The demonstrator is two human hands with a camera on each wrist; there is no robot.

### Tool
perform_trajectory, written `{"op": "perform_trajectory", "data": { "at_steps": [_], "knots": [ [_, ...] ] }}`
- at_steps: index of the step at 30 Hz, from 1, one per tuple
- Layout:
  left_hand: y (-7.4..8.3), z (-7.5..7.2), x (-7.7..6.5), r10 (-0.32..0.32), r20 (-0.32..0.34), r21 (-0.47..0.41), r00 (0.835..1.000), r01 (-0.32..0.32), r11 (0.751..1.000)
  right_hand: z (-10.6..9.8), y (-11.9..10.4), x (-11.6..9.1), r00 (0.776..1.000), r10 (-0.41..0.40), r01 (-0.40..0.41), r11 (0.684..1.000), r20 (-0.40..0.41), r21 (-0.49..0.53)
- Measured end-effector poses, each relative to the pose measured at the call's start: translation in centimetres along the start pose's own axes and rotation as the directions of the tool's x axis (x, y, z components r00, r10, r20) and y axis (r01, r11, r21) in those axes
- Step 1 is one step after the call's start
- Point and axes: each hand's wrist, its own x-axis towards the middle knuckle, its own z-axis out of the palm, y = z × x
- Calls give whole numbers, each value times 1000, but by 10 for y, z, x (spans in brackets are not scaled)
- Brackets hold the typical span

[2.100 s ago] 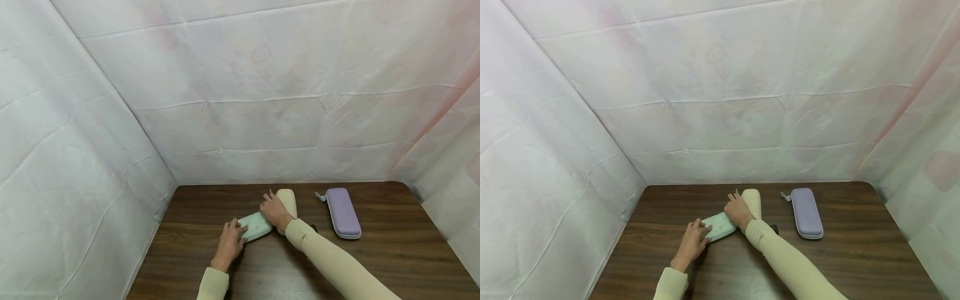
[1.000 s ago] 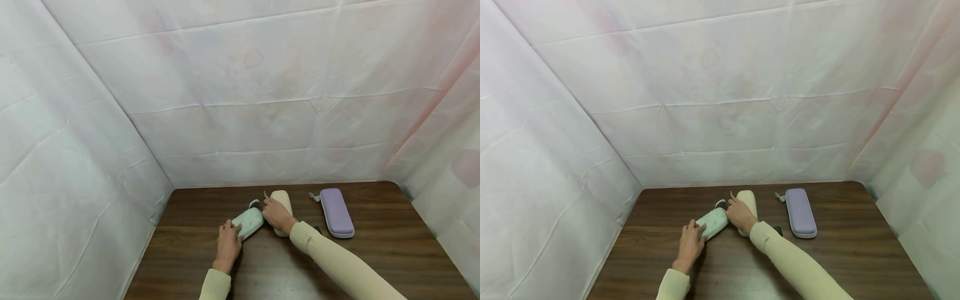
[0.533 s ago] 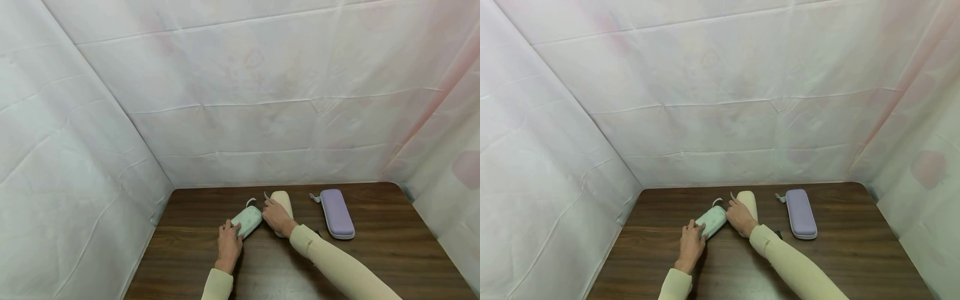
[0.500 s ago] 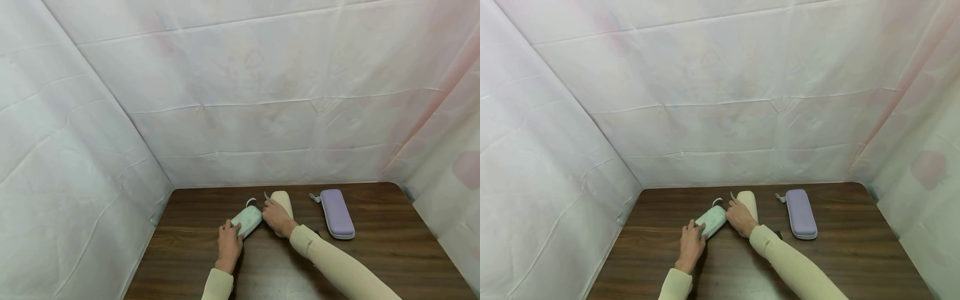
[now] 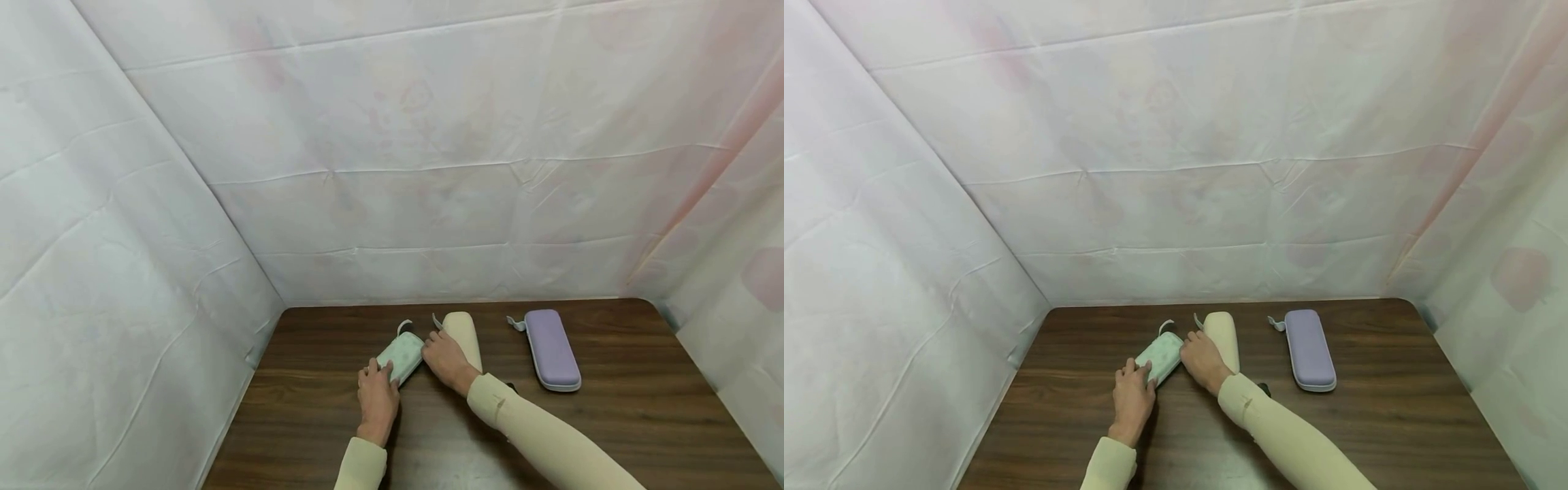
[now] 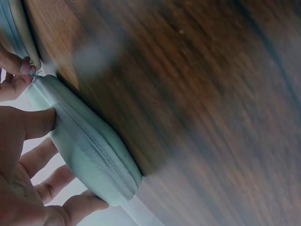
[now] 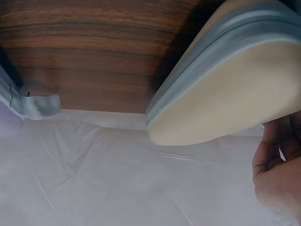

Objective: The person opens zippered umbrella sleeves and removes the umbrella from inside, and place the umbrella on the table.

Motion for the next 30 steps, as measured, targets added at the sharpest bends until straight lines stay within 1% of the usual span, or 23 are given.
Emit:
{"op": "perform_trajectory", "data": {
  "at_steps": [9,15,20,30],
  "knots": [
    [0,5,1,0,-35,31,999,1,1000,3,-5,0,1000,13,-12,1000,-21,15],
    [1,6,1,-14,-52,38,999,16,999,6,-10,1,1000,15,-15,1000,-6,19],
    [2,8,2,-22,-64,52,998,25,998,4,-15,2,1000,19,-20,1000,8,19],
    [3,9,5,-50,-61,62,997,54,997,1,-25,3,1000,2,-2,998,2,58]
  ]
}}
